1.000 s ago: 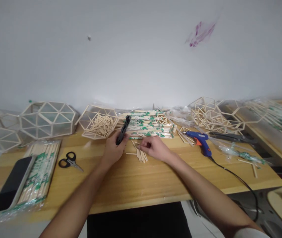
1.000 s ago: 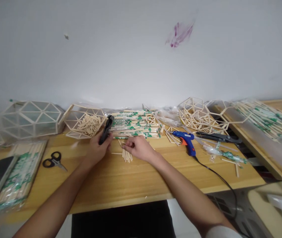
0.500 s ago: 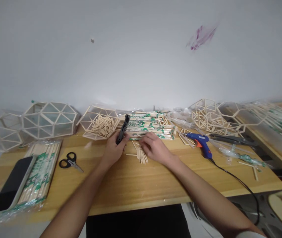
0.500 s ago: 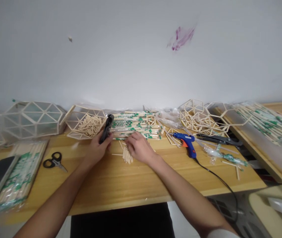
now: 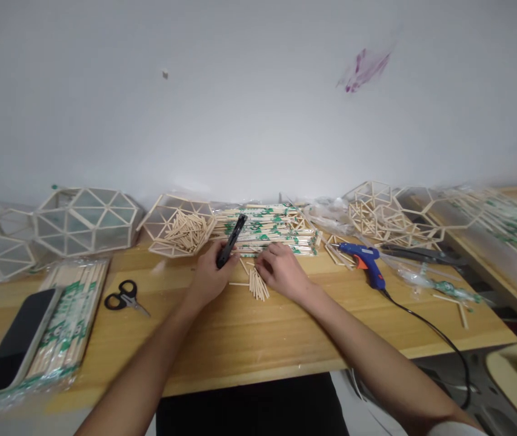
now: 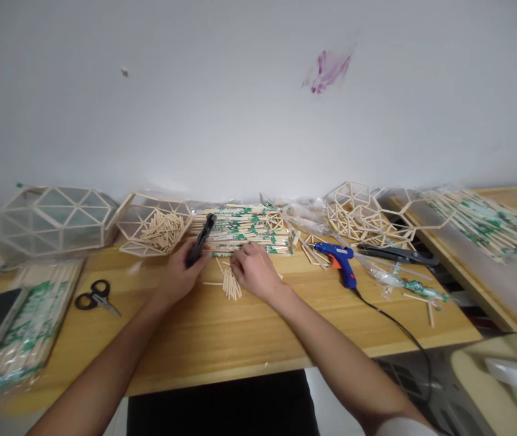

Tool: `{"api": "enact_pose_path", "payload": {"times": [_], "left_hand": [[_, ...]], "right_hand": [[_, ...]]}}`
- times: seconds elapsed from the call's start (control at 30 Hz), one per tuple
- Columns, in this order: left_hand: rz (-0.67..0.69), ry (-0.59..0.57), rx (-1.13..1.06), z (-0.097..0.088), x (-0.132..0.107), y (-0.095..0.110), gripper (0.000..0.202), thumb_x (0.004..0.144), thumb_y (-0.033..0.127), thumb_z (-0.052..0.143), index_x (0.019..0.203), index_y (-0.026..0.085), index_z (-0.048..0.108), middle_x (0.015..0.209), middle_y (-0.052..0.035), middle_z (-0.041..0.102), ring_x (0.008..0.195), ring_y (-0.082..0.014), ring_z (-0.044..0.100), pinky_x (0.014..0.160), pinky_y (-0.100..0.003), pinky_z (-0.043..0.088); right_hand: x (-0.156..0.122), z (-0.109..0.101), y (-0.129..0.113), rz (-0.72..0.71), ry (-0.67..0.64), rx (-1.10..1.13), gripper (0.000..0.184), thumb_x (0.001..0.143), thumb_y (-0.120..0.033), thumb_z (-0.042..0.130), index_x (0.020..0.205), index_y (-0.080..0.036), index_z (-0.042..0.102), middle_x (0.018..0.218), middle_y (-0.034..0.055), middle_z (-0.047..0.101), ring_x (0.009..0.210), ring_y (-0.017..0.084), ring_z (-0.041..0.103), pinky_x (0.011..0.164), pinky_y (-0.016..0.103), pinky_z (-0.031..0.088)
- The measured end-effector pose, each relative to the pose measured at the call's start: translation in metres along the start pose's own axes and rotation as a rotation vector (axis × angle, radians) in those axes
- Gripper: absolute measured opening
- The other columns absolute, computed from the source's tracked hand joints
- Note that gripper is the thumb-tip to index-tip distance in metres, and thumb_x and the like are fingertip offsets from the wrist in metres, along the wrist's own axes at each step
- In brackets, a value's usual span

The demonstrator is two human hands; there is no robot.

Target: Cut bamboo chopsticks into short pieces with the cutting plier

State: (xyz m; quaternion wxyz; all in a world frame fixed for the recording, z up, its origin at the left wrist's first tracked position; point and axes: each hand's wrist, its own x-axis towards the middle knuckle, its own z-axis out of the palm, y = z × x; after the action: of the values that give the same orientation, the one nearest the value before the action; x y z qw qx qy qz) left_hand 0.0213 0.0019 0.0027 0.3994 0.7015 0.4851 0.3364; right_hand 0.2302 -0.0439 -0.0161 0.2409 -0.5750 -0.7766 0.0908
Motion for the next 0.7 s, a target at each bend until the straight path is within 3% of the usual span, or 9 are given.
{"api": "enact_pose_path", "payload": {"times": [0.2,0.43,0.7], "left_hand": [[0.008,0.020,-0.032,0.000,0.001,-0.001,0.029,0.088,0.045,0.064,0.105,0.021,0.063,0.084,-0.0004,0.066,0.071,-0.0154,0.059,0.068,-0.027,0.046],[0.020,0.034,-0.005,0.001,0.000,0.000,0.027,0.087,0.042,0.064,0.104,0.021,0.063,0.083,-0.0003,0.066,0.072,-0.0159,0.059,0.069,-0.028,0.047],[0.028,0.020,-0.015,0.001,-0.001,0.000,0.024,0.089,0.041,0.064,0.104,0.021,0.061,0.089,0.0001,0.066,0.076,-0.0154,0.058,0.074,-0.028,0.045]], "right_hand": [[0.000,-0.001,0.000,-0.054,-0.010,0.022,0.027,0.090,-0.009,0.058,0.110,-0.019,0.073,0.098,0.0089,0.068,0.097,0.025,0.054,0.089,0.038,0.042],[0.000,-0.008,-0.005,-0.070,-0.075,-0.074,0.021,0.098,-0.017,0.055,0.107,-0.017,0.074,0.091,0.0092,0.071,0.093,0.025,0.053,0.087,0.038,0.041],[0.000,-0.022,-0.012,-0.047,-0.197,-0.170,0.026,0.095,-0.017,0.054,0.114,-0.015,0.071,0.095,0.0116,0.071,0.098,0.027,0.055,0.088,0.038,0.038]]}}
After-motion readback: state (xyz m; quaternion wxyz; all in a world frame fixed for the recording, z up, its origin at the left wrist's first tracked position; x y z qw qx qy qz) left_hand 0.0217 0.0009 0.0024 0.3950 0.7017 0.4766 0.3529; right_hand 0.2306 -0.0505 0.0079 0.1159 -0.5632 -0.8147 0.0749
